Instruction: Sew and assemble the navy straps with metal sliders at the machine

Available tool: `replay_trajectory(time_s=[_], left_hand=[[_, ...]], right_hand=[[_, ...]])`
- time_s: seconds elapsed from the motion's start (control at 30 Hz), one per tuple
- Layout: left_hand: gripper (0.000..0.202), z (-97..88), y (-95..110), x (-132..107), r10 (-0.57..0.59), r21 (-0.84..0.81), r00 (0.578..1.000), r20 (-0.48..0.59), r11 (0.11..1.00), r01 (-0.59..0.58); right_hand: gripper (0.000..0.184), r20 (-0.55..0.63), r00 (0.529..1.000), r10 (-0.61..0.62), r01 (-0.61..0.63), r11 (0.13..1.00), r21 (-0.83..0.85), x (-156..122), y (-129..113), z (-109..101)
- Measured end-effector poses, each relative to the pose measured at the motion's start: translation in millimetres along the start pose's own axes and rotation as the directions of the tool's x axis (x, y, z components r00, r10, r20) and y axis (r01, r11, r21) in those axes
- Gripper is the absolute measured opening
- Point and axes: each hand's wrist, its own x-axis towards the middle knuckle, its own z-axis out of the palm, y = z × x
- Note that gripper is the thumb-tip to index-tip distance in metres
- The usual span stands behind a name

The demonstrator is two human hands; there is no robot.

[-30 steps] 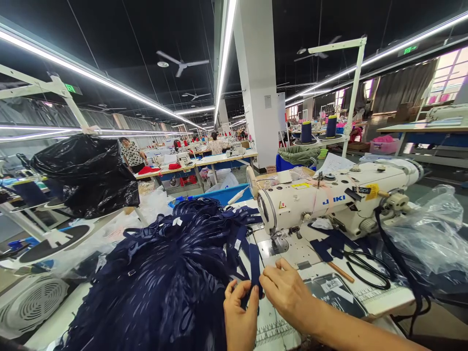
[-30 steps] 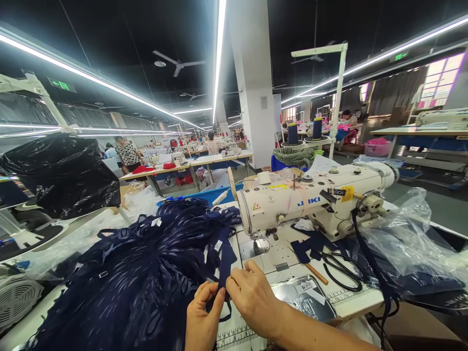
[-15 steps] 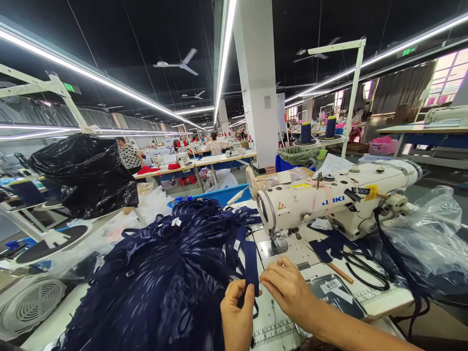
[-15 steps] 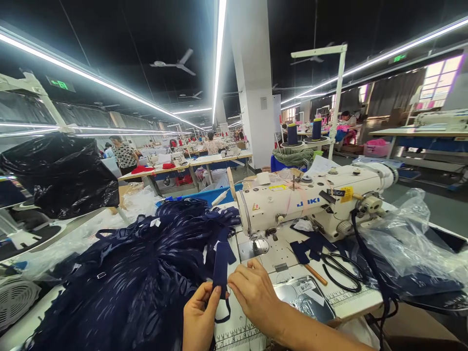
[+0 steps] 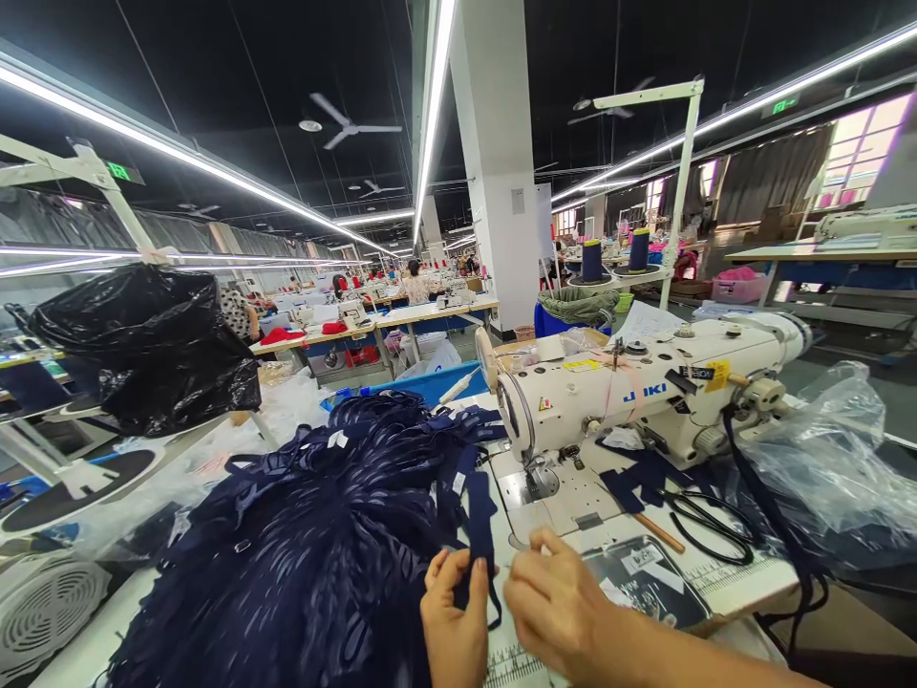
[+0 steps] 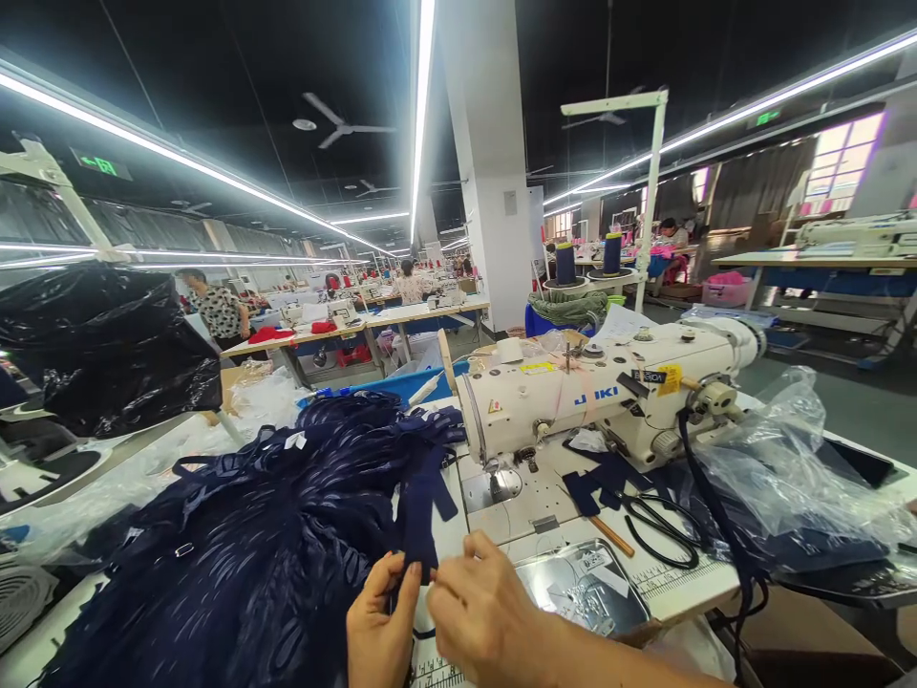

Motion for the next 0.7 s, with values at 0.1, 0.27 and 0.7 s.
replay_trajectory(time_s=[0.1, 0.27, 0.7], left_hand=[[0.03, -6.8, 2, 9, -0.22, -0.24, 0.974, 0.06, 0.944, 0.228], [0.032, -10.0, 3, 16, -0.303, -0.408, 0.949, 0.083, 0.859, 0.309], [0.03, 2.5, -13, 11, -0.03, -0.216, 0.983, -0.181, 0.976, -0.01]], right_hand=[[0.028, 0.105, 0.984, -0.147, 0.133, 0.982, 0.132, -16, -6, 7], [0.025, 0.445, 0.814, 0.375, -0.309, 0.926, -0.215, -35, 22, 19], [0.067, 0.695, 0.45, 0.561, -0.546, 0.789, -0.283, -4, 47, 74]])
